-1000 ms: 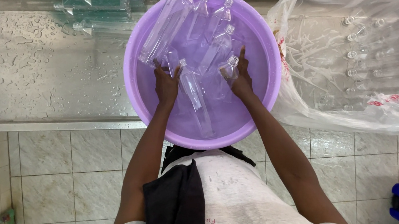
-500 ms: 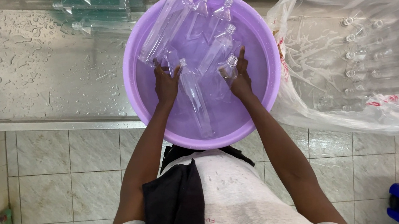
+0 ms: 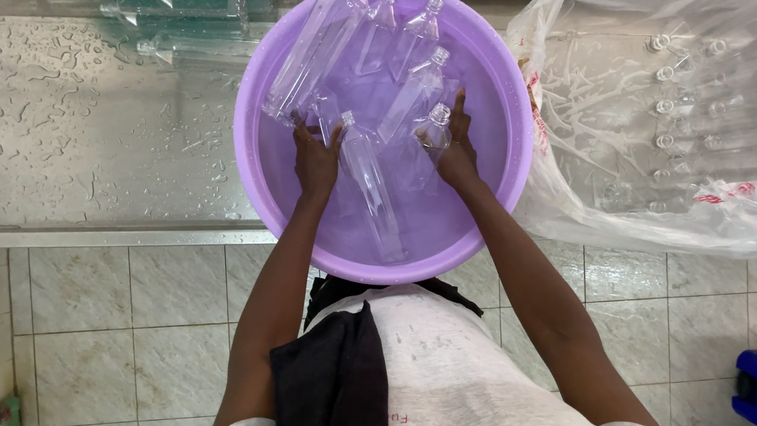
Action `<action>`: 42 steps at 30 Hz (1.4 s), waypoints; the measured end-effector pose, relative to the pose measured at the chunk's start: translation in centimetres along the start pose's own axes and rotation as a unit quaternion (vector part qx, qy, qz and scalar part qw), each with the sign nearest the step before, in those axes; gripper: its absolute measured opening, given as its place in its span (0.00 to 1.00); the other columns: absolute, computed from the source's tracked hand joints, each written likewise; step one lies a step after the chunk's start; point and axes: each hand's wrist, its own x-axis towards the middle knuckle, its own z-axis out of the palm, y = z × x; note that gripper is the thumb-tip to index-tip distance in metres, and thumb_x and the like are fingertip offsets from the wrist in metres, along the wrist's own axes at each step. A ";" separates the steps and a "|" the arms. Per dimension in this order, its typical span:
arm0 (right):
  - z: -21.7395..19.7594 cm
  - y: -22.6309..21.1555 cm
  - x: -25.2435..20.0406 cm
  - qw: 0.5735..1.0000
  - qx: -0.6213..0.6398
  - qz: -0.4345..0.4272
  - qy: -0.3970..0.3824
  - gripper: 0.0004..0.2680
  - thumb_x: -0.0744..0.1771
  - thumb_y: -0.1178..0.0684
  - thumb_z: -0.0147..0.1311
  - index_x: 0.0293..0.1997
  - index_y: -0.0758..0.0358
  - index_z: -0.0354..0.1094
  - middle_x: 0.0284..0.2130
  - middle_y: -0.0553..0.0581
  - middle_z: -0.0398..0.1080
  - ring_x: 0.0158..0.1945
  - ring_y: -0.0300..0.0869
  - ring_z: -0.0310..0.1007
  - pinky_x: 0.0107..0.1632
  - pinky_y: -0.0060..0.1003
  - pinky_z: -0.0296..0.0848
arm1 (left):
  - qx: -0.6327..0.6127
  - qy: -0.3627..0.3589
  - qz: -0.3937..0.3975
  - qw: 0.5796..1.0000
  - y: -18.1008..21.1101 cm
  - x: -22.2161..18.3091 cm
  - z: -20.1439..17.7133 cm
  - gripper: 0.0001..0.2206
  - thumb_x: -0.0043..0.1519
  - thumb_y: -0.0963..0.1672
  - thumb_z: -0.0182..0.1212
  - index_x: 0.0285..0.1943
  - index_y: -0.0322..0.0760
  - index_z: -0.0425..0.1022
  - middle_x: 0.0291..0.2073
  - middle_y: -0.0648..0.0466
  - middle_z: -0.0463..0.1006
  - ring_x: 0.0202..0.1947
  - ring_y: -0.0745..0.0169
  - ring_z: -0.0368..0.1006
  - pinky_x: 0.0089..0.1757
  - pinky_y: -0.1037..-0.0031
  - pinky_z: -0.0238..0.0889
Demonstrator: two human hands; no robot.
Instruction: Rinsing and washing clear plastic bottles in a purple basin filled with water
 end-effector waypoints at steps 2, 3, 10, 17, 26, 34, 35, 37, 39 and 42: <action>0.2 0.2 0.4 1.000 0.002 0.007 -0.003 0.45 0.71 0.34 0.65 0.86 0.42 0.14 0.68 0.60 0.58 0.64 0.57 0.77 0.64 0.67 0.73 | -0.006 -0.003 -0.002 1.000 1.0 -0.6 -0.9 0.40 0.71 0.61 0.62 0.79 0.32 0.54 0.63 0.41 0.71 0.58 0.31 0.79 0.52 0.29 0.73; 0.3 0.4 0.5 1.000 0.004 0.015 -0.005 0.46 0.70 0.34 0.66 0.86 0.41 0.14 0.67 0.59 0.59 0.64 0.56 0.77 0.64 0.67 0.73 | -0.012 -0.007 -0.002 1.000 1.5 -0.8 -1.3 0.40 0.71 0.61 0.62 0.79 0.32 0.54 0.63 0.42 0.71 0.58 0.33 0.80 0.52 0.29 0.73; -1.7 -0.7 -0.8 0.998 0.048 -0.013 -0.025 0.42 0.73 0.35 0.60 0.87 0.42 0.15 0.70 0.60 0.55 0.65 0.63 0.75 0.67 0.71 0.69 | -0.012 -0.004 -0.009 1.000 2.0 -0.9 -1.5 0.39 0.70 0.60 0.64 0.77 0.30 0.56 0.63 0.40 0.71 0.58 0.30 0.79 0.53 0.28 0.72; -1.5 -0.8 -0.8 0.999 0.029 -0.006 -0.022 0.41 0.73 0.36 0.59 0.86 0.43 0.14 0.69 0.59 0.55 0.64 0.62 0.76 0.67 0.71 0.69 | -0.024 0.000 -0.015 1.000 2.2 -1.0 -1.5 0.40 0.69 0.61 0.66 0.77 0.33 0.55 0.66 0.41 0.70 0.61 0.33 0.78 0.56 0.31 0.72; -1.4 -1.3 -1.4 1.000 0.008 -0.029 -0.004 0.42 0.73 0.37 0.59 0.86 0.48 0.13 0.67 0.60 0.55 0.66 0.58 0.75 0.64 0.70 0.73 | -0.028 -0.010 -0.028 0.999 3.6 -1.6 -2.4 0.39 0.69 0.61 0.65 0.79 0.37 0.54 0.67 0.43 0.69 0.60 0.35 0.79 0.57 0.30 0.70; -0.7 0.2 -0.3 0.998 0.043 -0.030 -0.016 0.42 0.74 0.34 0.57 0.86 0.44 0.12 0.68 0.60 0.55 0.67 0.61 0.73 0.66 0.71 0.70 | -0.048 -0.018 -0.033 0.998 3.3 -1.5 -2.4 0.40 0.69 0.61 0.65 0.80 0.39 0.53 0.68 0.43 0.70 0.61 0.35 0.79 0.57 0.31 0.70; -0.8 0.0 -0.4 0.999 0.033 -0.029 -0.016 0.42 0.74 0.33 0.57 0.86 0.43 0.11 0.69 0.61 0.55 0.67 0.61 0.73 0.66 0.71 0.70 | -0.045 -0.023 -0.032 0.998 3.0 -1.2 -2.2 0.41 0.70 0.61 0.64 0.82 0.40 0.51 0.70 0.41 0.68 0.61 0.34 0.79 0.58 0.31 0.69; -0.8 -0.1 -0.5 0.999 0.023 -0.029 -0.016 0.42 0.74 0.32 0.56 0.86 0.42 0.10 0.69 0.61 0.54 0.68 0.61 0.73 0.66 0.71 0.70 | -0.041 -0.028 -0.031 0.998 2.7 -1.0 -2.2 0.42 0.70 0.62 0.63 0.83 0.40 0.49 0.72 0.40 0.67 0.62 0.33 0.78 0.58 0.30 0.68; -0.4 0.1 -0.4 1.000 -0.007 -0.008 -0.016 0.42 0.74 0.31 0.55 0.85 0.42 0.10 0.70 0.60 0.54 0.68 0.57 0.73 0.66 0.69 0.71 | -0.045 -0.033 -0.030 0.998 2.8 -1.3 -2.5 0.42 0.71 0.61 0.62 0.86 0.45 0.44 0.67 0.42 0.71 0.62 0.34 0.79 0.59 0.32 0.69; -0.9 -0.1 -0.5 1.000 0.012 -0.025 -0.013 0.43 0.73 0.33 0.58 0.86 0.44 0.12 0.69 0.61 0.55 0.67 0.60 0.73 0.65 0.71 0.71 | -0.052 -0.024 -0.017 0.998 2.3 -1.1 -1.9 0.43 0.72 0.60 0.63 0.87 0.46 0.40 0.69 0.39 0.70 0.63 0.30 0.78 0.59 0.30 0.69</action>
